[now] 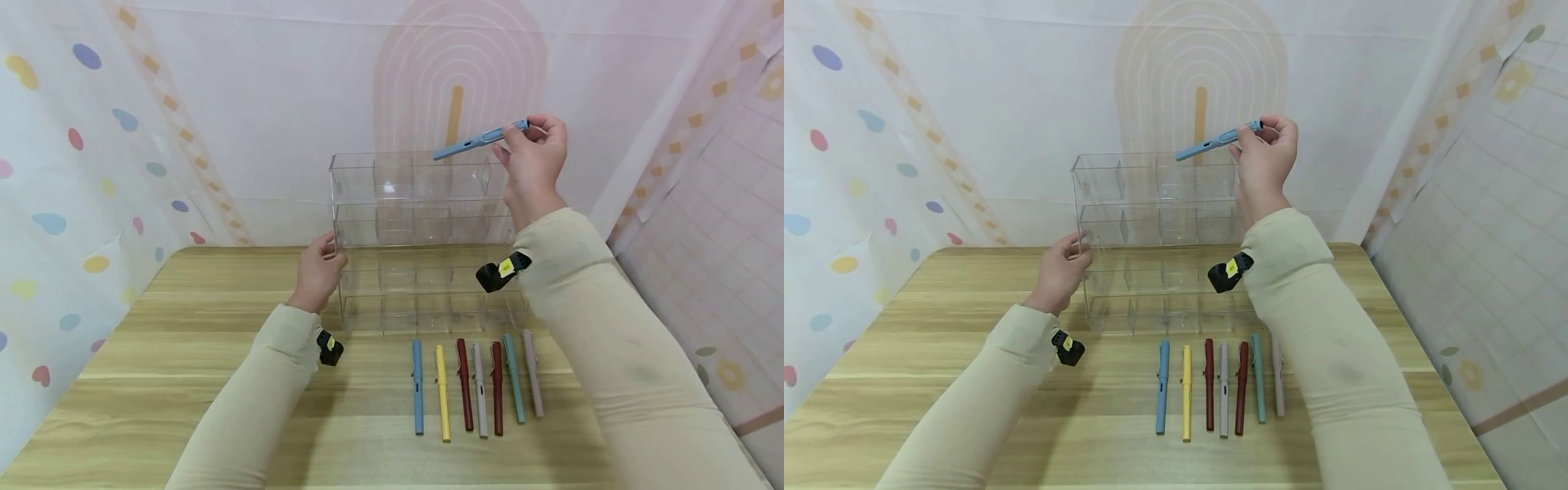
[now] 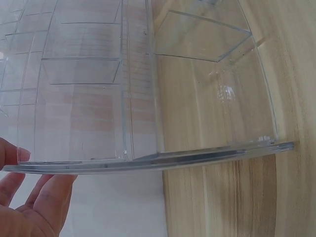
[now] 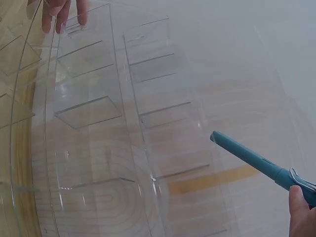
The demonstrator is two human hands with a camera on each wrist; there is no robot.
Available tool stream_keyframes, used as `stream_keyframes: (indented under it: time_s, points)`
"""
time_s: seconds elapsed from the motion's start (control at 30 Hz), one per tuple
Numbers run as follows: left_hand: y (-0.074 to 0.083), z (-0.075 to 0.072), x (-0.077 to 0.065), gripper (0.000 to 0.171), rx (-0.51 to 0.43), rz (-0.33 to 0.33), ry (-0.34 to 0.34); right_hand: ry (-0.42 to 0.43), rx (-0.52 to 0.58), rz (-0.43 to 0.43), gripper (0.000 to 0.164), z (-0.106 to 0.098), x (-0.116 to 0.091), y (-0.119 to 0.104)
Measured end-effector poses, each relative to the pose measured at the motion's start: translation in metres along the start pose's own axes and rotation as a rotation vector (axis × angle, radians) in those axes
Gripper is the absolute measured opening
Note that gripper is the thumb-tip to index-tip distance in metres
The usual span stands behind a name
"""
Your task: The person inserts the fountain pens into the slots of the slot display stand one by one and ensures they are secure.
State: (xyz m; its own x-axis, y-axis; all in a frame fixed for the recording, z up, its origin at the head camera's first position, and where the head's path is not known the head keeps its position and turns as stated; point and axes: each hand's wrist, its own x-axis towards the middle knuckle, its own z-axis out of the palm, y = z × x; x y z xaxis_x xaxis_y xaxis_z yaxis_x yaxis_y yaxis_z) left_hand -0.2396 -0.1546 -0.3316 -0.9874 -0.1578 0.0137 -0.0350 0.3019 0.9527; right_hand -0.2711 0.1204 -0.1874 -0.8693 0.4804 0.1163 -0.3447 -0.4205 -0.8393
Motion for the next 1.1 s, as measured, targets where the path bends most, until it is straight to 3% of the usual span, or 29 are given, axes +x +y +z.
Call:
stream_keyframes:
  time_s: [0.37, 1.1]
  points:
    - [0.0, 0.0, 0.002, 0.058, -0.01, 0.003, -0.01, -0.052, -0.059, 0.03, 0.027, 0.011, 0.001, 0.016]
    - [0.0, 0.002, 0.0, 0.059, -0.015, 0.018, -0.001, -0.112, -0.185, 0.006, 0.026, 0.012, 0.0, 0.036]
